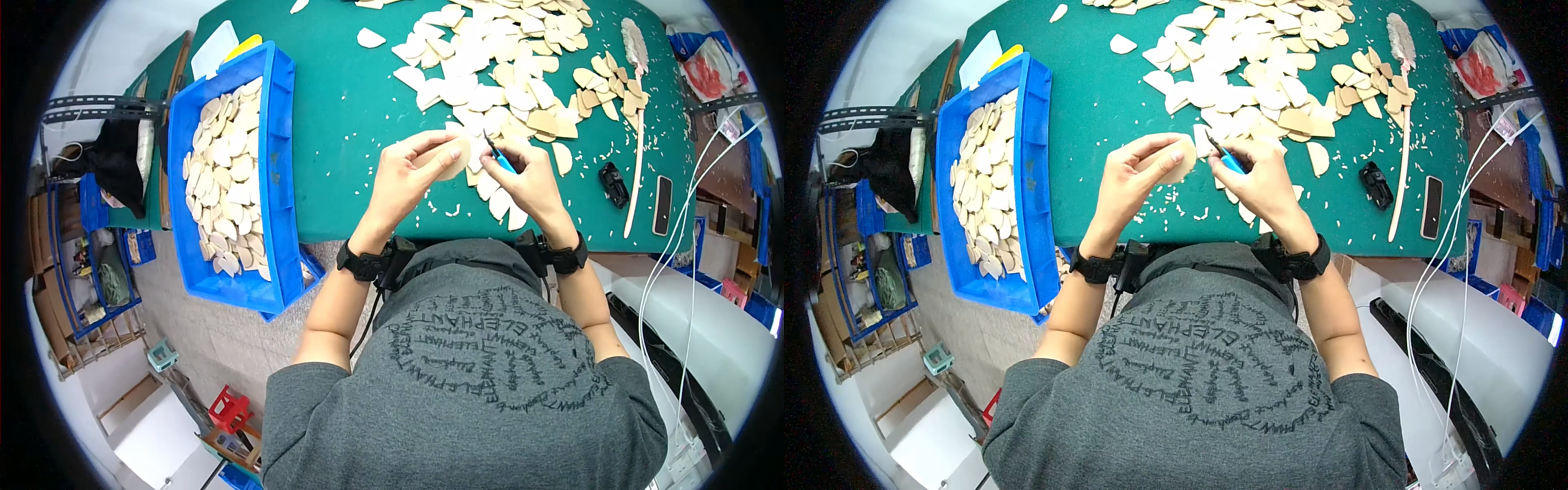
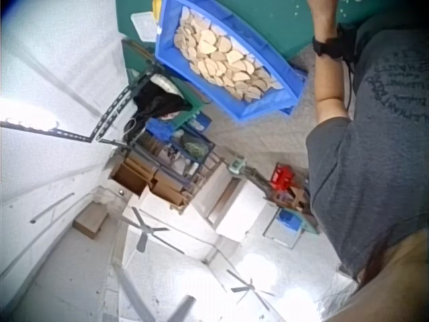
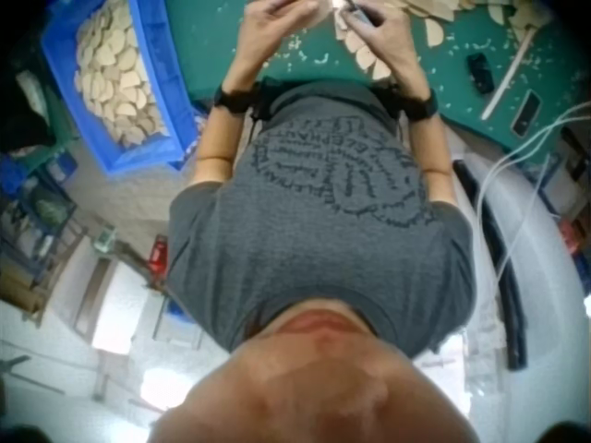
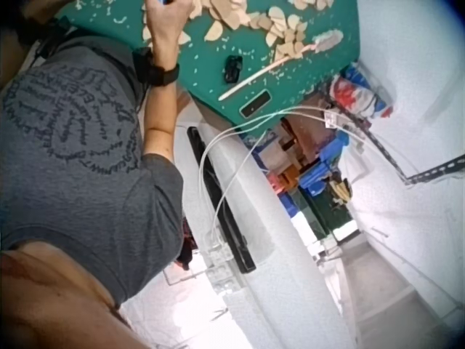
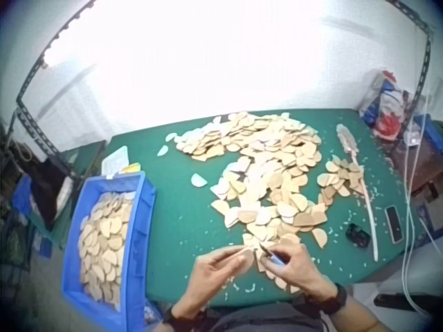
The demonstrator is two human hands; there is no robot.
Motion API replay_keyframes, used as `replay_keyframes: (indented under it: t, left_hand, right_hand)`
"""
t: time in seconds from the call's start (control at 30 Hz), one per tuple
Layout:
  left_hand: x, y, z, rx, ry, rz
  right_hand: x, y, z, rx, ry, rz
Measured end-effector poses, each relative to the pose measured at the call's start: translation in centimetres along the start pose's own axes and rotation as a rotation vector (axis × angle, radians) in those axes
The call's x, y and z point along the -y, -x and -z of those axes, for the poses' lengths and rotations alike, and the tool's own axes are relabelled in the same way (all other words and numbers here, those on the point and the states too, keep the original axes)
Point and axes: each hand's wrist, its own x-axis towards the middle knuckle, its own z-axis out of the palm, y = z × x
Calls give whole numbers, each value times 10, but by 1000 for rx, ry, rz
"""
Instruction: The person uses a small knife to trim and shape light-colored wooden pieces on a green work surface. They pick up individual pieces, shave off edges, and place the finished items into a blue plastic bin. The process is repetitive, focusing on refining the shape of each wooden component.
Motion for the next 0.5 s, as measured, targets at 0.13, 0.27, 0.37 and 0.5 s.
replay_keyframes:
  t: [0.13, 0.27, 0.37, 0.5]
  left_hand:
    - [-2, 13, 63, -338, -218, -122]
    - [9, 37, 173, -1006, -960, -213]
    - [43, 18, 177, -953, -1252, -276]
    - [82, -43, 36, -292, -921, -283]
  right_hand:
    - [-5, -1, 13, -22, -54, -97]
    - [-2, 5, 33, -88, -95, -96]
    - [-8, 8, 42, -103, -84, -172]
    - [-14, 15, 48, -153, -62, -162]
